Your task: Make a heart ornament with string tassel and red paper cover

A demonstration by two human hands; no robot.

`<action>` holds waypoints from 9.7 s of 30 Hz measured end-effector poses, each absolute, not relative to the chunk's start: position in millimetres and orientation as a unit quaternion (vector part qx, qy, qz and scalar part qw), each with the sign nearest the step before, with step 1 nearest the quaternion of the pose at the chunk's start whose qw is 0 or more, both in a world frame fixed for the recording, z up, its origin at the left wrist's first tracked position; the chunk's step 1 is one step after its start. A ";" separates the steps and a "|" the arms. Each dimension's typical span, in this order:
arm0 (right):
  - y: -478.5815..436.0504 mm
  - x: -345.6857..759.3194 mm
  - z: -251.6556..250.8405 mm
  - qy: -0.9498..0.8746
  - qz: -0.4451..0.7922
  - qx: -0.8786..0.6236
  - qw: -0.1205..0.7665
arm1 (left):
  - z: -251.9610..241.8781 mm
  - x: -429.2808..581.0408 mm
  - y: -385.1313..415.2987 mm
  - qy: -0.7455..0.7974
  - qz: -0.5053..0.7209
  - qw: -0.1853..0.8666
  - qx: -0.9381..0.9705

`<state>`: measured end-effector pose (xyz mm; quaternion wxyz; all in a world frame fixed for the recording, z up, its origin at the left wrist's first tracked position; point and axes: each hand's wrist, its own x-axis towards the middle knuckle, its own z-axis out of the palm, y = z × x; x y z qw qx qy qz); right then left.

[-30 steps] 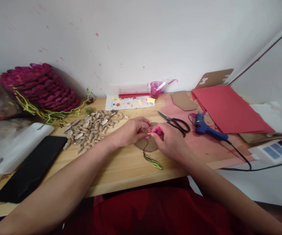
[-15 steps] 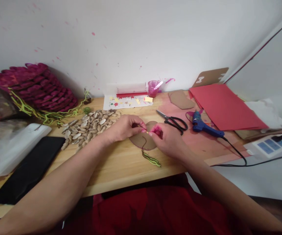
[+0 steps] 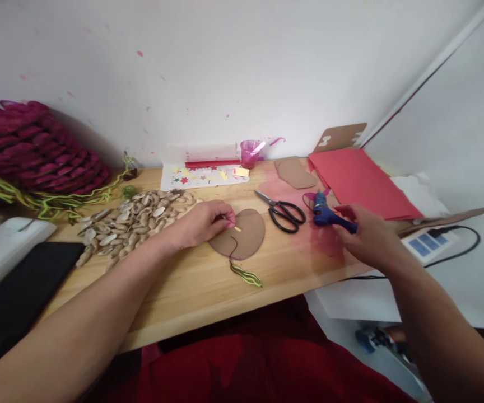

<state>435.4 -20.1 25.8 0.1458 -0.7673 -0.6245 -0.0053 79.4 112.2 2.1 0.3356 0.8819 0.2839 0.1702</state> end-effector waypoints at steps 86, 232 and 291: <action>27.5 328.5 45.6 -0.634 0.433 -0.632 0.110 | 3.5 74.4 119.3 0.239 0.176 0.328 0.897; 8.1 336.8 39.0 -0.630 0.448 -0.612 0.165 | 14.4 94.8 141.3 0.232 0.066 0.253 0.937; 11.5 333.4 24.4 -0.400 0.636 -0.629 0.201 | 19.7 89.7 126.2 0.416 0.278 0.177 0.848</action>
